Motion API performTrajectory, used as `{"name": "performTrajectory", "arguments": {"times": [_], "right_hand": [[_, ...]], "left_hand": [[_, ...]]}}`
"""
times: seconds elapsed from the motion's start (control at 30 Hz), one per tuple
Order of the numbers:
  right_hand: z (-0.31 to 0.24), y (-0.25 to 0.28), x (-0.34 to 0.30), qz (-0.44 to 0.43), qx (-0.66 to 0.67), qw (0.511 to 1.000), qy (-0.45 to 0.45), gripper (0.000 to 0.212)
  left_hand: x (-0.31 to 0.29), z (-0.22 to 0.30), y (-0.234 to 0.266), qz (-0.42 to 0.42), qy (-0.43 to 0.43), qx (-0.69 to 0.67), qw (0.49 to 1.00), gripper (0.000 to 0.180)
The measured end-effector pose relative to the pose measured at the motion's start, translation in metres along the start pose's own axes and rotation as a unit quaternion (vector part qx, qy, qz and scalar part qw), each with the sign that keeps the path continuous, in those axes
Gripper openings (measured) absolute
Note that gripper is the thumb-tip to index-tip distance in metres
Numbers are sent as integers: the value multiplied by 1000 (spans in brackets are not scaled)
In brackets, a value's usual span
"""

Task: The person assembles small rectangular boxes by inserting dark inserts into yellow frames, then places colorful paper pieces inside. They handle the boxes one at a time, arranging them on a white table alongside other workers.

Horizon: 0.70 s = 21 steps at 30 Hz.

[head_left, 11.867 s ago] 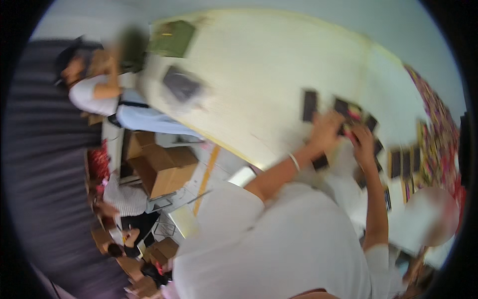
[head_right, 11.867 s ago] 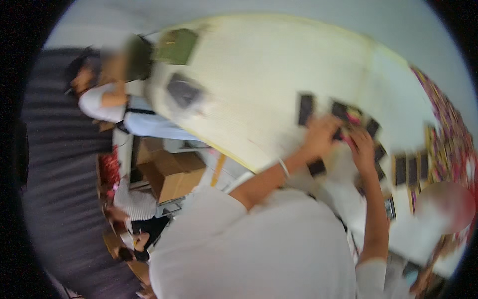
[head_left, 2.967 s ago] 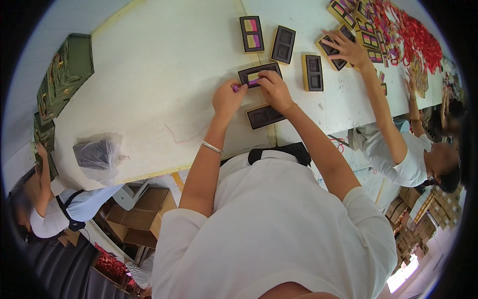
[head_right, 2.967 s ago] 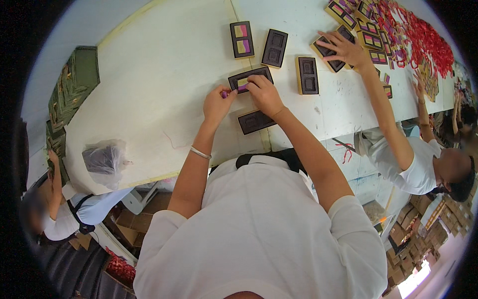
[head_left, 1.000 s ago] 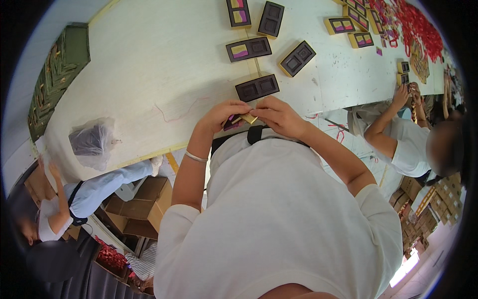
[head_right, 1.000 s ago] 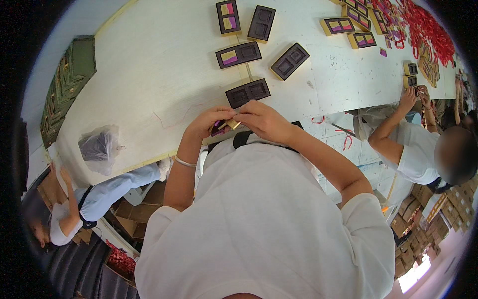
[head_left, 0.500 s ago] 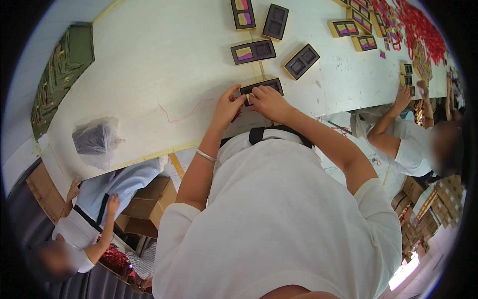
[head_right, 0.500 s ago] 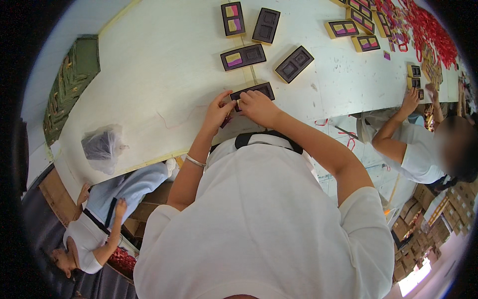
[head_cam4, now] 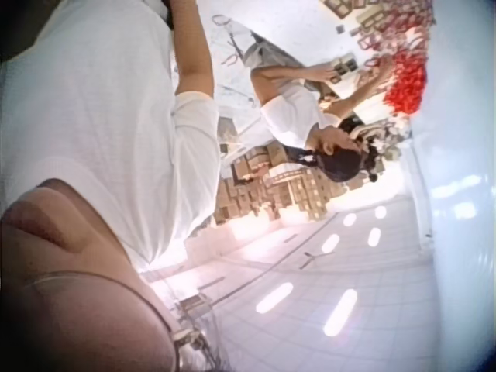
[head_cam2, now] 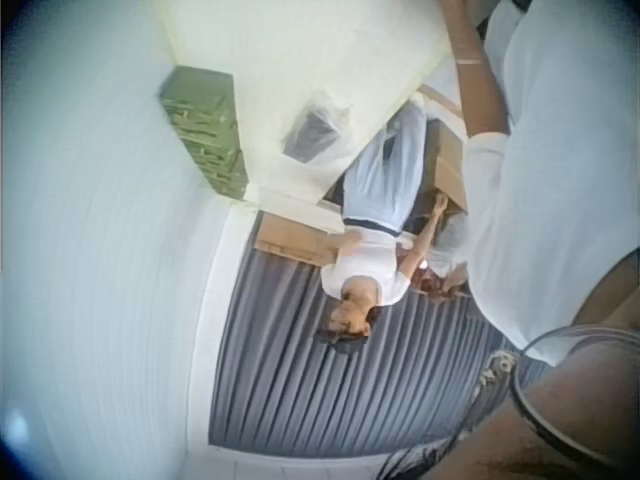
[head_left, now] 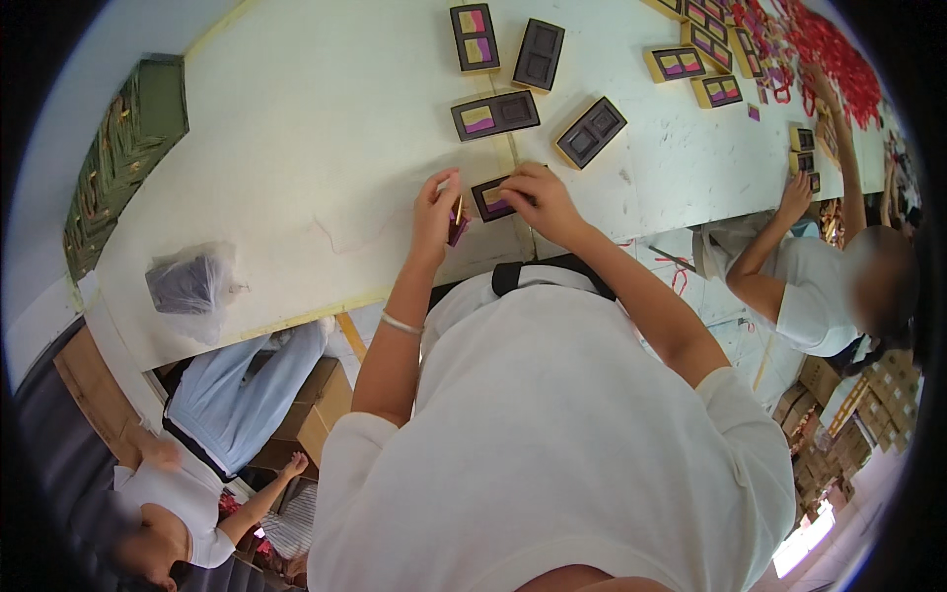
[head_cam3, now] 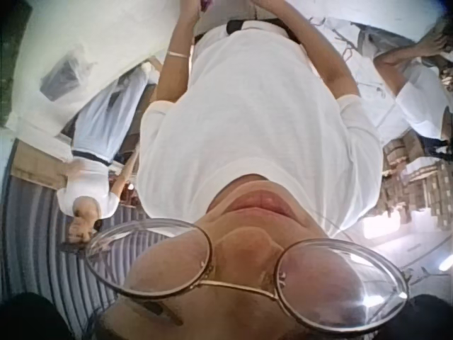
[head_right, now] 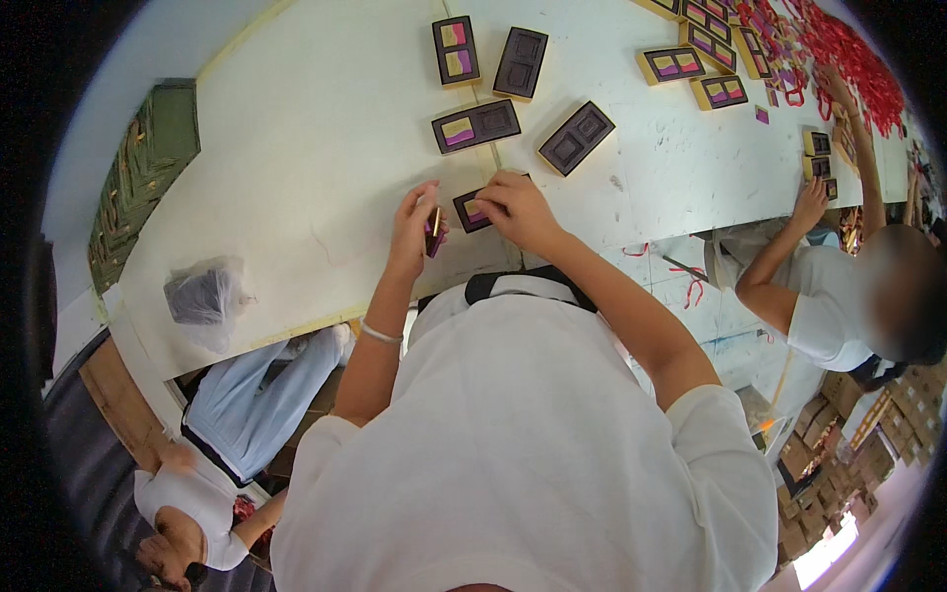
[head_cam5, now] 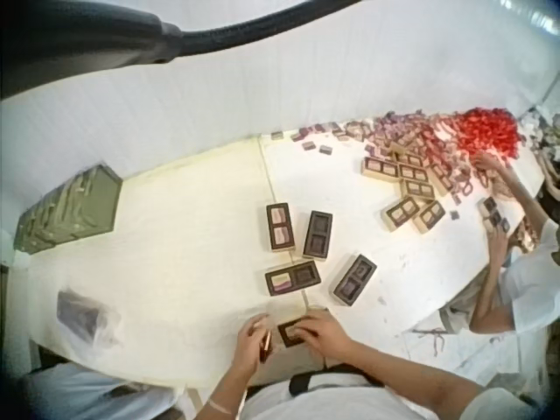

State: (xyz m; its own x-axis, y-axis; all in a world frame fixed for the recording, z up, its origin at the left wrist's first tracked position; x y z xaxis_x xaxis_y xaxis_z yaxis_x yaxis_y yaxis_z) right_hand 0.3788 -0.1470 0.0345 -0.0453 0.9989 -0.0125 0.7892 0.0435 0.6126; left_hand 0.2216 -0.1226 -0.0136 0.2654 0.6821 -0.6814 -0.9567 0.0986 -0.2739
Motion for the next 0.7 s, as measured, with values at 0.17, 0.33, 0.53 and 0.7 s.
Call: {"name": "performTrajectory", "arguments": {"times": [0.17, 0.33, 0.53, 0.7], "right_hand": [[-34, 46, 1, 34, 186, 980, -62, 17], [-27, 61, 8, -1, 205, 969, -135, 15], [12, 66, 5, 11, 367, 901, -229, 15], [39, 90, 24, 25, 230, 963, -138, 15]], "left_hand": [[-23, 46, -62, -98, -42, -57, 993, 40], [-24, 58, -101, -104, -101, -2, 989, 40], [-14, 46, -122, -96, 53, -28, 994, 34], [10, 37, -125, -134, 0, 46, 990, 23]]}}
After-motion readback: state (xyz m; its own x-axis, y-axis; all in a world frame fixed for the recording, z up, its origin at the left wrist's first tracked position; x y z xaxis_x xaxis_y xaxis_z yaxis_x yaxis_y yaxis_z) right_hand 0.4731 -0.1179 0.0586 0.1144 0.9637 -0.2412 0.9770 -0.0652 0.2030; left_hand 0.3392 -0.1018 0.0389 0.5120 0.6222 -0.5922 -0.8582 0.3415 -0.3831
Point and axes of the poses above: each hand's wrist, its own x-axis towards the middle knuckle, its own y-axis out of the back of the hand, z = x × y, the point moved 8 cm from there along x, towards the middle knuckle, and after that the axes turned 11 degrees about -x, right-handed, at the moved point
